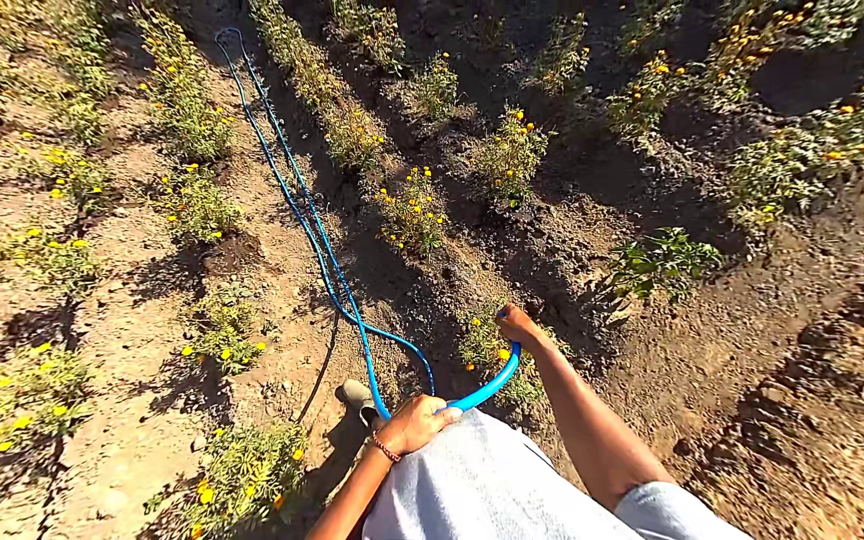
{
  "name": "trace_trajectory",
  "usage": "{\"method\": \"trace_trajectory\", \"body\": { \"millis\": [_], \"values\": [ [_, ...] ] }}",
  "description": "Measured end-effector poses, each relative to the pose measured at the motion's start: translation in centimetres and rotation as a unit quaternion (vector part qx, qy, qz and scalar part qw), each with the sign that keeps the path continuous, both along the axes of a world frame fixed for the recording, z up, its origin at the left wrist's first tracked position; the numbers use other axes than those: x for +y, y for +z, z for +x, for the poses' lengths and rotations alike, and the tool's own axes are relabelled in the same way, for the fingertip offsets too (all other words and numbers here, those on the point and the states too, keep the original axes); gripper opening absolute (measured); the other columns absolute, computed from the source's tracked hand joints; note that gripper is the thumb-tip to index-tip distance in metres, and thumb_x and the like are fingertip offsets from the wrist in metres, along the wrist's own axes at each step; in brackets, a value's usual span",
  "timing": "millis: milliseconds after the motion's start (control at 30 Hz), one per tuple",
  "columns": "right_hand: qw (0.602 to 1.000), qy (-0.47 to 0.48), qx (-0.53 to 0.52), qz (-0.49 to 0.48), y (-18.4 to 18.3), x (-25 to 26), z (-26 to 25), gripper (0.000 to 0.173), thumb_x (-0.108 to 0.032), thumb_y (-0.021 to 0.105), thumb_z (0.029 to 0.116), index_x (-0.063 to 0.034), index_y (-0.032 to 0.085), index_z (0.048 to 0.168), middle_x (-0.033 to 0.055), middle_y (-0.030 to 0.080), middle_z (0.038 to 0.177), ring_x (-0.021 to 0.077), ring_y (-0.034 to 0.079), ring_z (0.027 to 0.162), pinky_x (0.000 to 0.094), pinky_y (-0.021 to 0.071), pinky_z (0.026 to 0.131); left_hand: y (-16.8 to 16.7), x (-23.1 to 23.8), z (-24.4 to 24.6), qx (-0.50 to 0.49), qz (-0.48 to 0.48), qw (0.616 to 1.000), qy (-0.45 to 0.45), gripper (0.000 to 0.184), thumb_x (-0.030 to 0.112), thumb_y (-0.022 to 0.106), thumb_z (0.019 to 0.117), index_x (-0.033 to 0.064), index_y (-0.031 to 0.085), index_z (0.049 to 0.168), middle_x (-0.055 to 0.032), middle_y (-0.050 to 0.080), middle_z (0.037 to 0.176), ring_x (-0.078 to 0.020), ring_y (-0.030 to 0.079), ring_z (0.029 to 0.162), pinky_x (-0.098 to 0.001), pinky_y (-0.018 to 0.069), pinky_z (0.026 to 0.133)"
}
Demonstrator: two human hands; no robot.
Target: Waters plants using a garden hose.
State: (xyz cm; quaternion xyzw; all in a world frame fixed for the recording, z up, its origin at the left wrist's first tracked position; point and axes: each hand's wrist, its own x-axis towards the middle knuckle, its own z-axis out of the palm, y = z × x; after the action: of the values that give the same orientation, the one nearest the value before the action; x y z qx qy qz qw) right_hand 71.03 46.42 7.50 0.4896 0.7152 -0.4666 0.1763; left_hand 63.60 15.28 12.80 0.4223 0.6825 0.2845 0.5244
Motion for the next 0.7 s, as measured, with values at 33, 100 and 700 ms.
{"method": "trace_trajectory", "body": {
  "millis": [33,100,700],
  "values": [
    [1.000,0.000,-0.005,0.005,-0.1,-0.1,0.0,0.036,-0.020,0.051,0.1065,-0.0005,0.050,0.136,0.0214,0.062,0.110,0.0290,0.063,0.085,0.0485,0.0528,0.080,0.1,0.0,0.0,-0.001,-0.001,1.000,0.000,0.049,0.042,0.048,0.1060,0.0043,0.056,0.077,-0.0042,0.049,0.068,-0.0180,0.051,0.065,-0.0420,0.0435,0.065],
    [0.999,0.017,-0.023,0.018,0.1,-0.2,0.0,0.039,-0.021,0.051,0.1063,0.0005,0.050,0.138,0.0247,0.063,0.118,0.0341,0.066,0.097,0.0527,0.0524,0.088,0.1,0.0,0.1,0.001,-0.004,1.000,-0.001,0.048,0.042,0.048,0.1062,0.0046,0.056,0.077,-0.0041,0.049,0.068,-0.0178,0.050,0.064,-0.0416,0.0435,0.065],
    [0.996,0.085,0.001,0.003,1.1,-1.4,-1.9,0.039,-0.023,0.049,0.1083,-0.0033,0.047,0.142,0.0198,0.063,0.108,0.0277,0.064,0.083,0.0465,0.0537,0.079,0.1,-1.2,0.6,0.012,0.013,1.000,0.008,0.051,0.045,0.047,0.1061,0.0059,0.054,0.074,-0.0039,0.047,0.066,-0.0186,0.049,0.063,-0.0422,0.0425,0.063]
  ]
}}
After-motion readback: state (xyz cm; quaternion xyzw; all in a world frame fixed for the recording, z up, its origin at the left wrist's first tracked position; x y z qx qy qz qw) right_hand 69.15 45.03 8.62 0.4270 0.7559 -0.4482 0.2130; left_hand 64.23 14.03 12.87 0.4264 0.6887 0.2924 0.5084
